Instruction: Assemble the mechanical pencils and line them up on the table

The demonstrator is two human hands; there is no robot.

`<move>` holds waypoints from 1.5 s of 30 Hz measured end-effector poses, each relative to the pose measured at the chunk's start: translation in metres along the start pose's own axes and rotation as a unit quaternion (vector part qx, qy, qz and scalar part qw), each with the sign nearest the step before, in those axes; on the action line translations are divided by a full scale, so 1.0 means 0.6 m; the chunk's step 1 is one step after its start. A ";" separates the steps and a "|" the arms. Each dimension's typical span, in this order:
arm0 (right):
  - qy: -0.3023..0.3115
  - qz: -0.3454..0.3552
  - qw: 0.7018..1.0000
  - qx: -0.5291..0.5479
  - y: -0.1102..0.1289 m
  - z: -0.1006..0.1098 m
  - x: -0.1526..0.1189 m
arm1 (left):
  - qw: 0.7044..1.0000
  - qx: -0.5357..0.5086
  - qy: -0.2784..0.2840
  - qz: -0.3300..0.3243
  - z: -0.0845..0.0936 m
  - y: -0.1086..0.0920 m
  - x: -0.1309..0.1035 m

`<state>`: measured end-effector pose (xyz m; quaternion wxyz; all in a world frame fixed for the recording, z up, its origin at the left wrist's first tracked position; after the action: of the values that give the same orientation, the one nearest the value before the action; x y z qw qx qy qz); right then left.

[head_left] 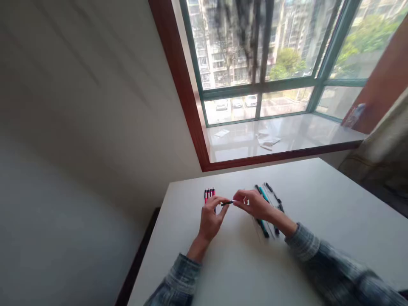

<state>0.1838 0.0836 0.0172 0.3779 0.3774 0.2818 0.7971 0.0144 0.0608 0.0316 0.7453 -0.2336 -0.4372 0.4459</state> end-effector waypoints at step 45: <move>0.106 -0.103 0.981 -0.125 -0.080 0.086 -0.022 | 0.855 -0.430 -0.012 0.289 -0.019 0.067 -0.029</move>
<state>0.2501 0.1081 0.0055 0.4706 0.2091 0.2555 0.8183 0.0018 0.0660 -0.0113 0.4029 -0.6416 -0.5070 0.4112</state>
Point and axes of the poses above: each hand's wrist, its own x-axis towards the middle knuckle, its own z-axis out of the back of the hand, y = z × x, the point moved 7 cm from there along x, towards the middle knuckle, and after that the axes turned 1 degree about y, right-handed, at the moved point
